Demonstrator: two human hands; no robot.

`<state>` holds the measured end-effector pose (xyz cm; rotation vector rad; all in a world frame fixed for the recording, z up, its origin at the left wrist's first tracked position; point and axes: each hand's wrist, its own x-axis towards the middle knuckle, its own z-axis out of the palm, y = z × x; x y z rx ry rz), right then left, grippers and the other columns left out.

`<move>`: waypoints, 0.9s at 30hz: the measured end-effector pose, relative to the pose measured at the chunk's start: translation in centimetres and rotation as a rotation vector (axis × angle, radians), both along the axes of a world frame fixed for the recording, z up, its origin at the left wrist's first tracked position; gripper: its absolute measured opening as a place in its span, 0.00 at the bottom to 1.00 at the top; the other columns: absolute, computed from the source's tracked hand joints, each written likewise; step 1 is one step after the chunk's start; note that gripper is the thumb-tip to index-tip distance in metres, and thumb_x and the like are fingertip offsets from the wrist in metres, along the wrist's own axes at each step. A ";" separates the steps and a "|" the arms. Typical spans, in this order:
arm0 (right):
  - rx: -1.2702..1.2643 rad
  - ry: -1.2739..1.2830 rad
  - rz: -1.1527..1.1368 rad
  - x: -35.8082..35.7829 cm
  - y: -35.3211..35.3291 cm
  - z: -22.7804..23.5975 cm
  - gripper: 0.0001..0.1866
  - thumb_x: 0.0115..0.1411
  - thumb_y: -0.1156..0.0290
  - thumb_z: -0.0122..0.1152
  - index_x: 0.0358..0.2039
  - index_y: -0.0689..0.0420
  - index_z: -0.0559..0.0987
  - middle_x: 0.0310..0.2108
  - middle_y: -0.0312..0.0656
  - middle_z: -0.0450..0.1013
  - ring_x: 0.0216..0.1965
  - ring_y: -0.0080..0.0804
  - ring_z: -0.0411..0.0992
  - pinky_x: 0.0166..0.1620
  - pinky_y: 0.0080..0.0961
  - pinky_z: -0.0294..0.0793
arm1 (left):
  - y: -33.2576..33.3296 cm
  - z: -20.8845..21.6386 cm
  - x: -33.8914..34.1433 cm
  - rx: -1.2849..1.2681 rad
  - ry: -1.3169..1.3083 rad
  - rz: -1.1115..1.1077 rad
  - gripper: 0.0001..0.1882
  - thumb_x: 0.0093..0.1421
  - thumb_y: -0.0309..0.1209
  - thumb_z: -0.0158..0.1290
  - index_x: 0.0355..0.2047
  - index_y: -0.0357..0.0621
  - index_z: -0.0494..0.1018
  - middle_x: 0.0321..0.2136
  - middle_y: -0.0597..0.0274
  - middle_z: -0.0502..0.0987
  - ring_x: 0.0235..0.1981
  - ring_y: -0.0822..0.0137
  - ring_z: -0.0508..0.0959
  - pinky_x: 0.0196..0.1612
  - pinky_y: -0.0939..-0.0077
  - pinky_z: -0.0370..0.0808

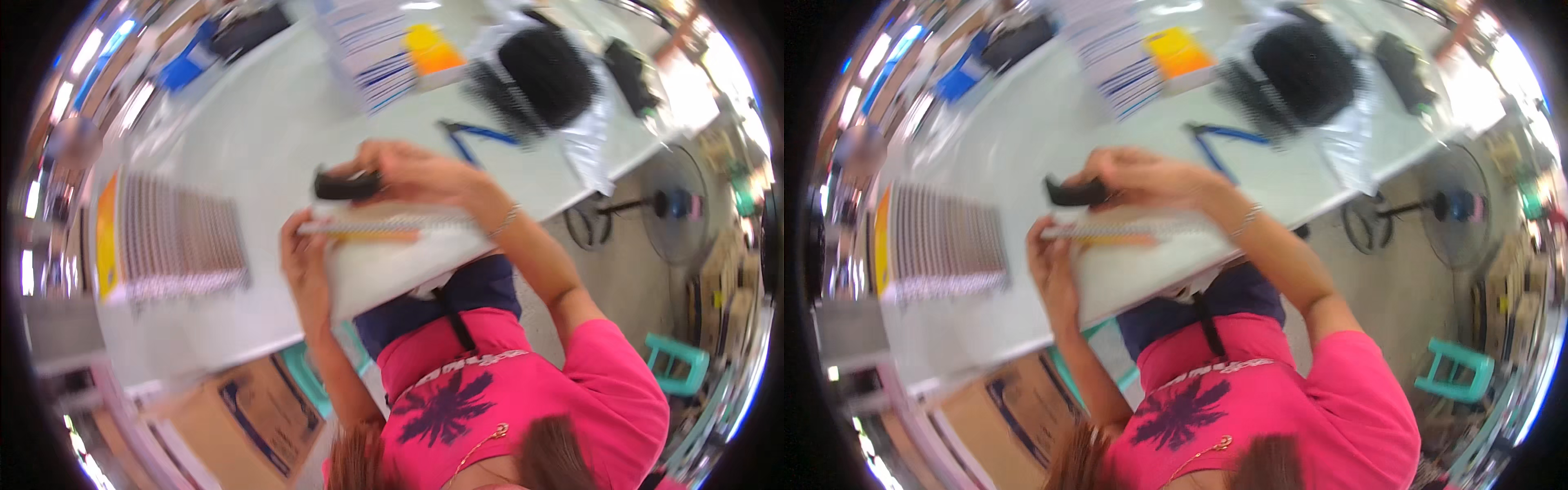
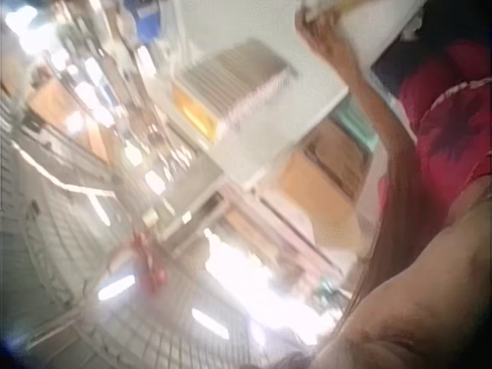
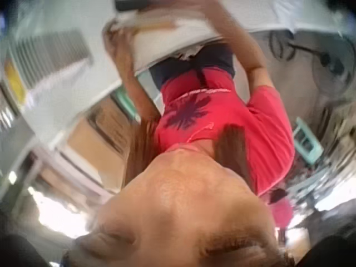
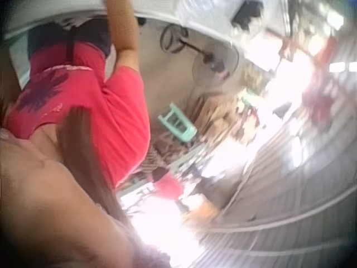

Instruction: The person assembles spiral notebooks by hand, threading a plastic coil through the pre-punched holes of notebook sets, using a small black guide tool to assist the coil insertion, and cutting the excess coil with pliers.

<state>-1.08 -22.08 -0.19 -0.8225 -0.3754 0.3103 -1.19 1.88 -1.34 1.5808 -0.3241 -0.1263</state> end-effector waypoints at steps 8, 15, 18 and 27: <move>-0.795 -0.032 -0.020 0.4 1.1 3.5 0.16 0.60 0.58 0.67 0.29 0.58 0.75 0.60 0.54 0.68 0.54 0.30 0.70 0.57 0.27 0.69 | 0.7 0.2 -0.3 -0.125 0.048 -0.015 0.21 0.65 0.23 0.51 0.60 0.40 0.71 0.42 0.67 0.69 0.42 0.76 0.70 0.52 0.82 0.69; -0.631 -0.035 -0.081 -0.3 0.6 3.1 0.13 0.63 0.63 0.64 0.35 0.61 0.76 0.57 0.52 0.69 0.50 0.24 0.68 0.57 0.23 0.67 | 0.0 0.1 -0.3 -0.100 0.064 -0.004 0.22 0.65 0.23 0.52 0.60 0.40 0.71 0.41 0.67 0.70 0.40 0.76 0.70 0.51 0.81 0.69; -0.903 -0.064 -0.209 -0.7 1.0 3.5 0.14 0.61 0.62 0.66 0.38 0.59 0.77 0.57 0.48 0.69 0.53 0.25 0.67 0.58 0.24 0.65 | -0.2 -0.1 -0.2 -0.116 0.033 -0.015 0.20 0.65 0.24 0.52 0.58 0.40 0.72 0.40 0.67 0.70 0.40 0.77 0.70 0.49 0.82 0.70; -1.645 -0.098 -1.088 -4.1 -3.2 0.6 0.25 0.56 0.57 0.67 0.53 0.50 0.76 0.58 0.57 0.66 0.64 0.55 0.58 0.62 0.47 0.57 | -0.2 -0.7 -1.4 -0.137 -0.017 0.103 0.13 0.64 0.25 0.54 0.49 0.38 0.72 0.42 0.67 0.71 0.38 0.79 0.67 0.46 0.84 0.65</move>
